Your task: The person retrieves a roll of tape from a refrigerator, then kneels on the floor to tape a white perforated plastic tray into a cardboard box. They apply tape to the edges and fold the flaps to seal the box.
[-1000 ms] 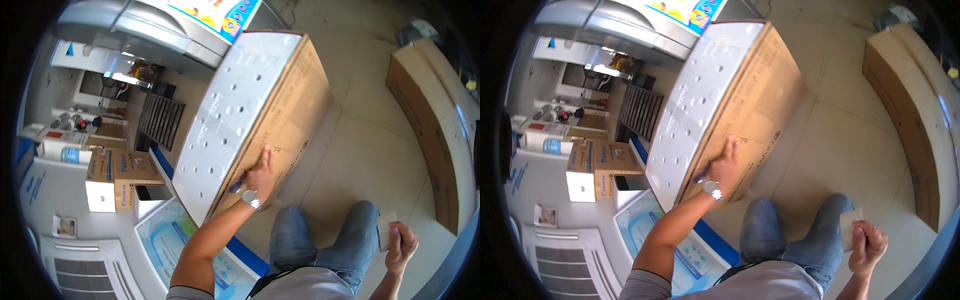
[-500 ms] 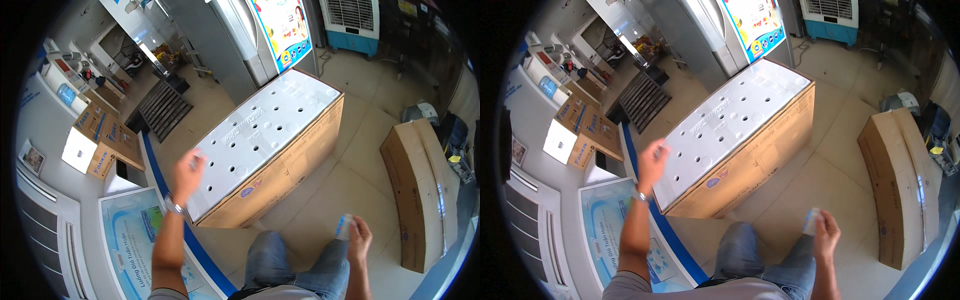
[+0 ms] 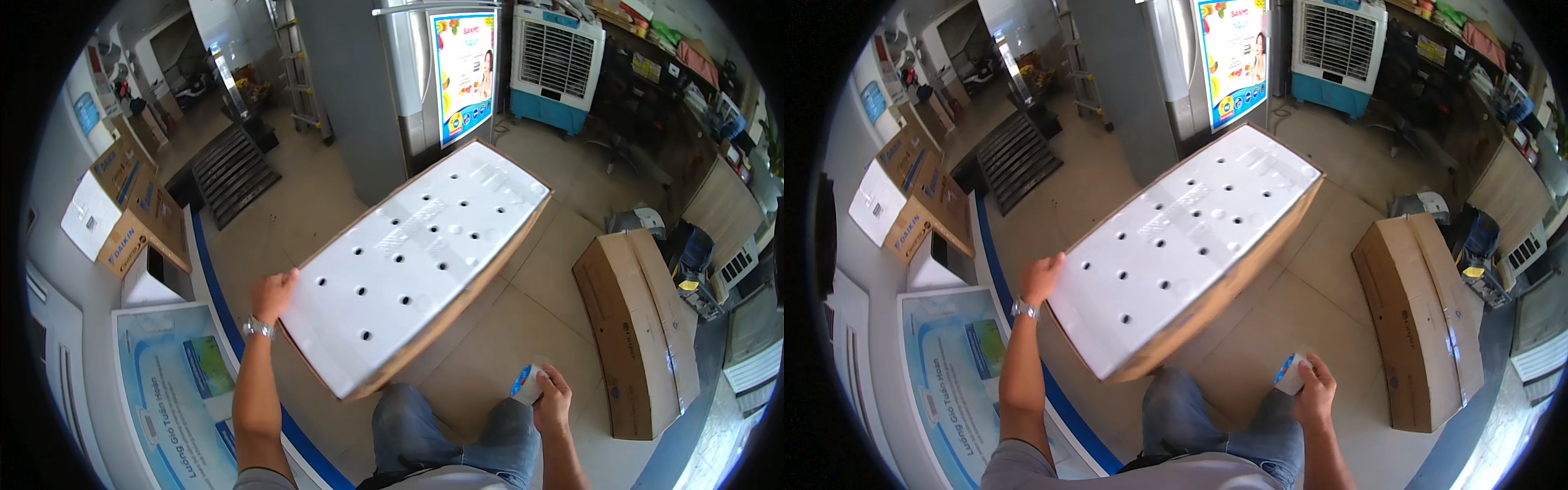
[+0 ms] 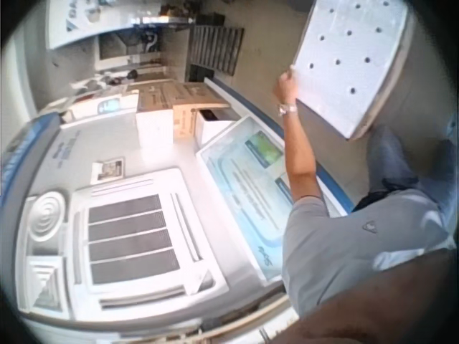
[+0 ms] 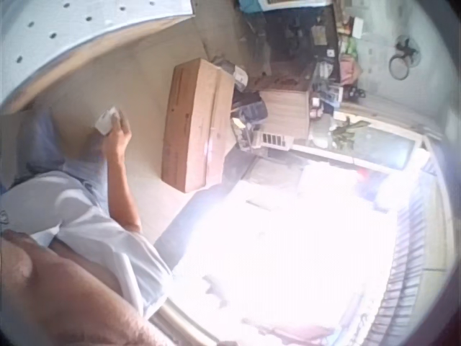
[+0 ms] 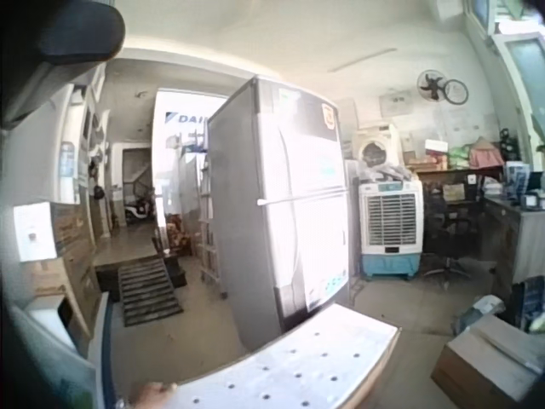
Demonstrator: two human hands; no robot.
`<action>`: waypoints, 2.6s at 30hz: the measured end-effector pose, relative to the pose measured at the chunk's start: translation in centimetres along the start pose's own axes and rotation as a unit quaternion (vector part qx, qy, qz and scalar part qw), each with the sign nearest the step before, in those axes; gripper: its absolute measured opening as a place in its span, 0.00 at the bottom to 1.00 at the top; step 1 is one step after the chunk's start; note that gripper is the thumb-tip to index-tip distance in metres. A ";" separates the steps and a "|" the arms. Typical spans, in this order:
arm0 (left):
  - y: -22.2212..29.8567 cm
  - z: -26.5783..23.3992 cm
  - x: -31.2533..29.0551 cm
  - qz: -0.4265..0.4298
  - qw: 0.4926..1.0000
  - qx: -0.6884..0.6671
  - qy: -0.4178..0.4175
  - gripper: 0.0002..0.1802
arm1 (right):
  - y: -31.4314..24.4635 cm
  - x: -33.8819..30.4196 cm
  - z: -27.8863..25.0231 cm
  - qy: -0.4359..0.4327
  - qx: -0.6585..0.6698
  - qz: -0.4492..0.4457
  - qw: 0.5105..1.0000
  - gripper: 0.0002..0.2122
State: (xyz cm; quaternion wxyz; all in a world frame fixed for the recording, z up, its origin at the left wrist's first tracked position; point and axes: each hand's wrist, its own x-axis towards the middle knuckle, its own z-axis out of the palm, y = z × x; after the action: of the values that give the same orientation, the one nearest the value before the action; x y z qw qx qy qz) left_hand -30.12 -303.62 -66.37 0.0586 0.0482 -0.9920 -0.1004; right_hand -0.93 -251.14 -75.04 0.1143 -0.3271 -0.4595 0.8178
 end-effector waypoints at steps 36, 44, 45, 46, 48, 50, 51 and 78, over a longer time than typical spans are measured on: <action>5.7 25.8 -18.8 -0.393 0.450 -0.775 -0.205 0.43 | -3.6 0.2 20.4 -0.233 -0.400 -0.612 0.641 0.15; 2.6 19.2 -7.8 -0.201 0.736 -0.646 0.006 0.34 | -1.9 -0.9 15.3 -0.119 -0.348 -0.645 0.669 0.19; 2.6 17.6 -6.5 -0.171 0.745 -0.644 0.023 0.34 | -0.8 -0.6 13.8 -0.109 -0.342 -0.644 0.676 0.20; 1.6 17.3 -5.7 -0.172 0.760 -0.625 0.041 0.34 | 0.7 -0.3 12.3 -0.105 -0.330 -0.642 0.684 0.21; -1.0 17.8 -4.6 -0.179 0.788 -0.584 0.078 0.33 | 2.3 -0.8 11.3 -0.115 -0.299 -0.642 0.696 0.22; 2.6 15.5 -4.6 -0.141 0.814 -0.560 0.060 0.31 | 2.5 -0.8 10.3 -0.093 -0.266 -0.626 0.727 0.23; 3.3 14.2 -5.2 -0.128 0.829 -0.542 0.056 0.30 | 2.7 -1.1 9.9 -0.088 -0.245 -0.612 0.747 0.23; 17.3 11.0 -24.2 0.230 0.845 -0.423 0.233 0.23 | 10.0 4.5 -11.1 0.098 0.061 -0.163 0.980 0.21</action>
State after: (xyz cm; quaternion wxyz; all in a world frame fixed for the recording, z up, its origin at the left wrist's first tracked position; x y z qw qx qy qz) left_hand -9.01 -282.05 -76.15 0.3239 -0.1886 -0.7933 -0.4798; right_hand 3.85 -246.98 -89.29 0.3104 -0.3185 -0.4427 0.7786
